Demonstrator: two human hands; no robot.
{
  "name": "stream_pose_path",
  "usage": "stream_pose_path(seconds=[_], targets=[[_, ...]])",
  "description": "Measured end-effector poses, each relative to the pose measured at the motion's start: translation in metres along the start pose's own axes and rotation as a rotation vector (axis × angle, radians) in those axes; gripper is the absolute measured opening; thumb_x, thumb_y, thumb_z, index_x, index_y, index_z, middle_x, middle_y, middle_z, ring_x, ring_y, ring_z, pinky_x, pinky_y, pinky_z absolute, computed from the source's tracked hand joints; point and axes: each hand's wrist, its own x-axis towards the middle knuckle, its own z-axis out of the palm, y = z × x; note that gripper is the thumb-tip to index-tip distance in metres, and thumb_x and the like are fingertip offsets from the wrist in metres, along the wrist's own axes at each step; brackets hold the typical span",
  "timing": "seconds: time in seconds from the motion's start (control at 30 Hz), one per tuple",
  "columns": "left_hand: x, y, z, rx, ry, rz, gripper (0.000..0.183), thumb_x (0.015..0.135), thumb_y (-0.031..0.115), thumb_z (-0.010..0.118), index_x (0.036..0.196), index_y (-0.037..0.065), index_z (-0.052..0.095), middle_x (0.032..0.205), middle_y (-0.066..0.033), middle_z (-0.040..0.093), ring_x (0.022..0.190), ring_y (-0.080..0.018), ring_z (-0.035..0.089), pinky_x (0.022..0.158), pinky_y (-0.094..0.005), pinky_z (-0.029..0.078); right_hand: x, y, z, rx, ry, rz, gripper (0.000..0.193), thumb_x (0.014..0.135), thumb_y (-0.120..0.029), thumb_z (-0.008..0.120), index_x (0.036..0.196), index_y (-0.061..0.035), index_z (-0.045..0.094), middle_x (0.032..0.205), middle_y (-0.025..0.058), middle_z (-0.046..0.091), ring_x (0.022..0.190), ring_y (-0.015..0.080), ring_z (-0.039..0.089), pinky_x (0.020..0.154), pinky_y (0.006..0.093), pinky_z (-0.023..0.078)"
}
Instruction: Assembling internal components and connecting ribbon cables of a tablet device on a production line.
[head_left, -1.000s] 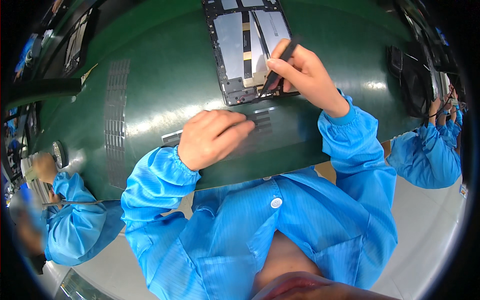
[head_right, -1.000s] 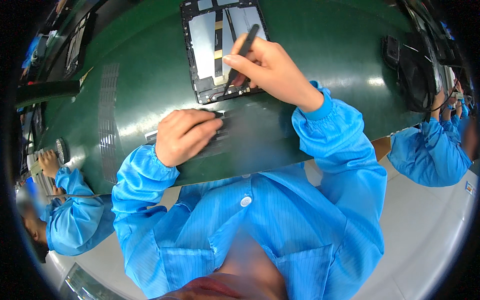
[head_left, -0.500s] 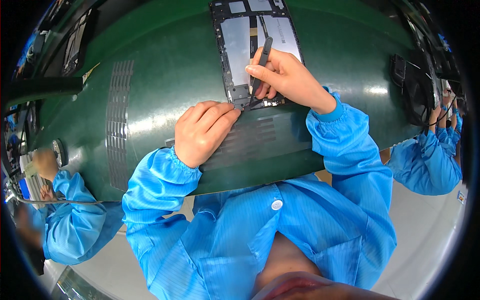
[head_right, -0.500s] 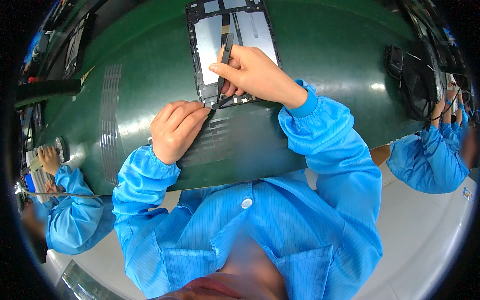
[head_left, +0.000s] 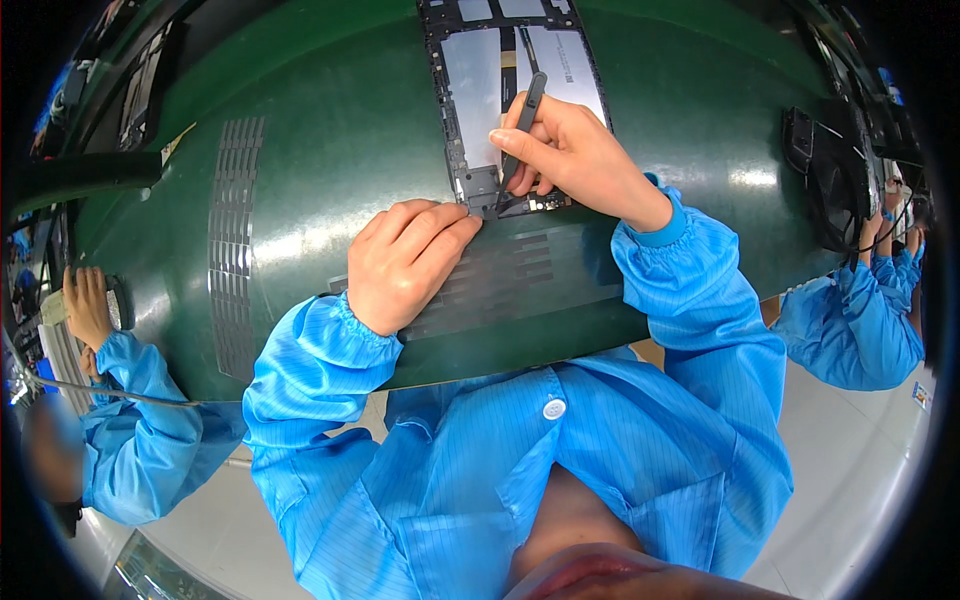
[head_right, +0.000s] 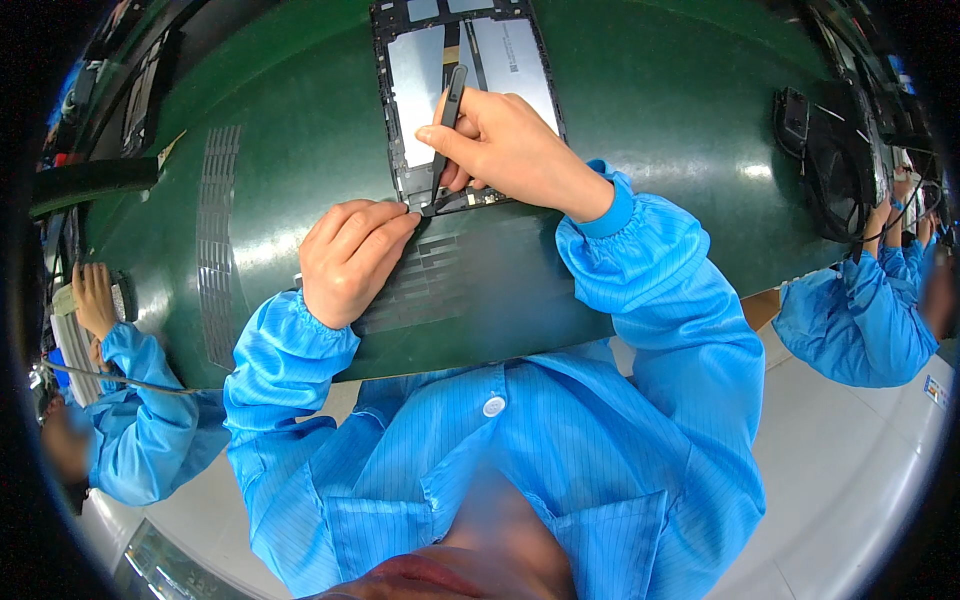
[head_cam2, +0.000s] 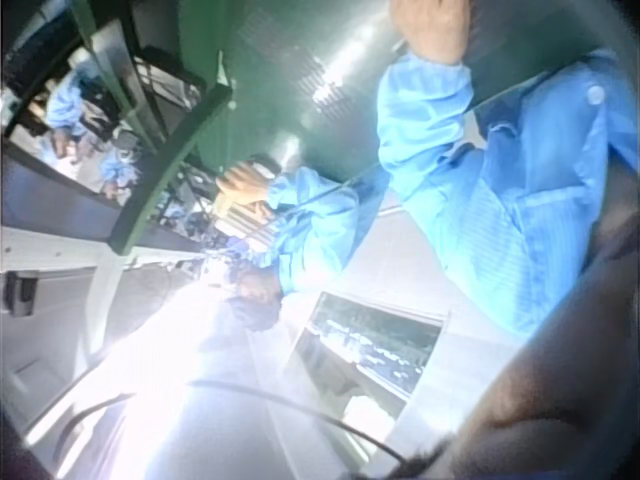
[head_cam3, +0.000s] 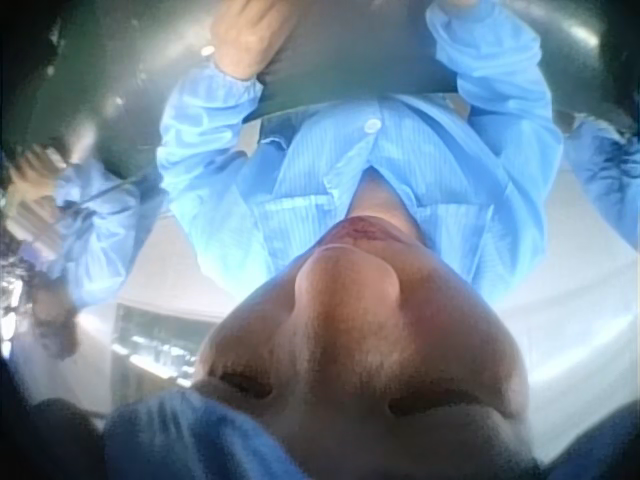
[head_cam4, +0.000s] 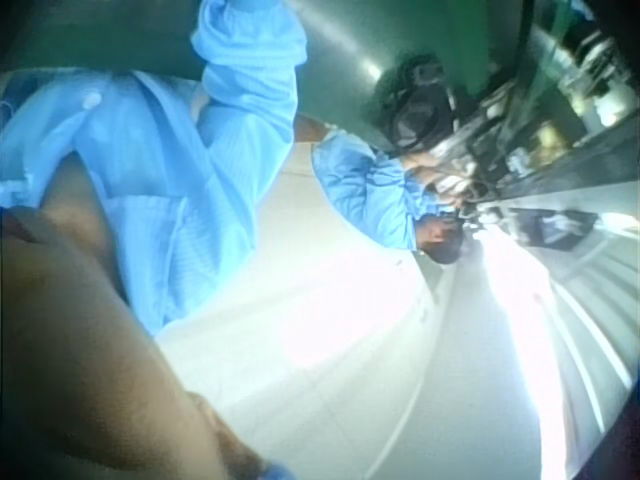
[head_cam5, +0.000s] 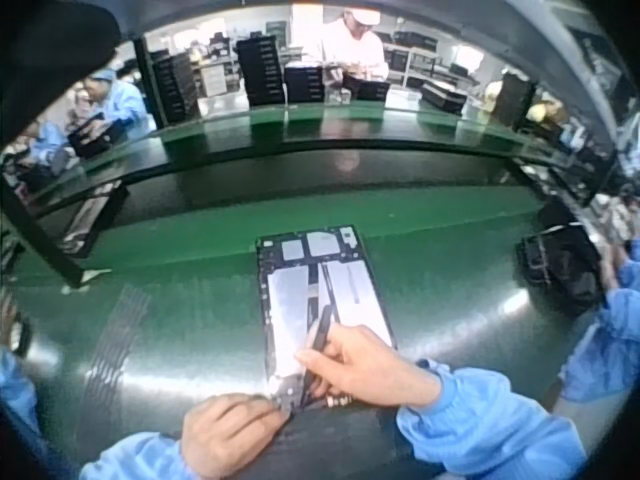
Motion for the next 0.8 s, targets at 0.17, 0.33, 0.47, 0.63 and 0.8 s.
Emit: stream_pose_path(seconds=[0.17, 0.33, 0.47, 0.63, 0.8], targets=[[-0.003, -0.005, -0.001, 0.01, -0.008, 0.007, 0.032, 0.067, 0.01, 0.068, 0.099, 0.01, 0.071, 0.099, -0.0011, 0.068, 0.088, -0.0188, 0.064, 0.071, -0.0308, 0.054, 0.003, -0.001, 0.003, -0.013, 0.016, 0.006, 0.028, 0.099, -0.029, 0.06, 0.106, -0.0024, 0.058, 0.077, 0.0065, 0.067, 0.068, 0.0114, 0.068, 0.054, 0.0215, 0.051], [0.003, 0.0, -0.014, 0.098, -0.116, 0.038, 0.042, 0.065, 0.009, 0.068, 0.107, 0.015, 0.073, 0.1, -0.0006, 0.065, 0.088, -0.0189, 0.063, 0.07, -0.0309, 0.053, 0.005, -0.004, 0.005, -0.002, 0.008, 0.02, 0.027, 0.099, -0.028, 0.06, 0.106, -0.0023, 0.057, 0.079, 0.0066, 0.066, 0.068, 0.0117, 0.068, 0.054, 0.0219, 0.051], [0.005, -0.001, -0.017, 0.116, -0.157, 0.022, 0.046, 0.066, 0.012, 0.063, 0.11, 0.018, 0.073, 0.102, -0.0001, 0.064, 0.09, -0.0187, 0.062, 0.072, -0.0307, 0.053, -0.001, -0.002, 0.0, 0.164, 0.144, -0.097, 0.025, 0.098, -0.025, 0.061, 0.096, 0.0, 0.058, 0.076, 0.0094, 0.067, 0.07, 0.0139, 0.07, 0.054, 0.0241, 0.053], [0.009, -0.002, -0.014, 0.083, -0.171, 0.007, 0.044, 0.066, 0.011, 0.064, 0.109, 0.018, 0.073, 0.102, -0.0005, 0.064, 0.091, -0.0195, 0.062, 0.072, -0.0313, 0.053, -0.016, 0.017, -0.015, 0.017, 0.172, -0.224, 0.018, 0.097, -0.018, 0.062, 0.096, -0.0016, 0.055, 0.077, 0.0079, 0.066, 0.07, 0.0133, 0.068, 0.057, 0.0245, 0.051], [0.015, 0.0, -0.017, 0.063, -0.188, -0.013, 0.042, 0.065, 0.011, 0.065, 0.106, 0.017, 0.074, 0.1, -0.0011, 0.064, 0.091, -0.0204, 0.062, 0.074, -0.0321, 0.054, -0.017, 0.016, -0.016, -0.051, 0.134, -0.254, 0.017, 0.097, -0.017, 0.062, 0.096, -0.0019, 0.055, 0.074, 0.0089, 0.067, 0.07, 0.0138, 0.068, 0.06, 0.0255, 0.051]])
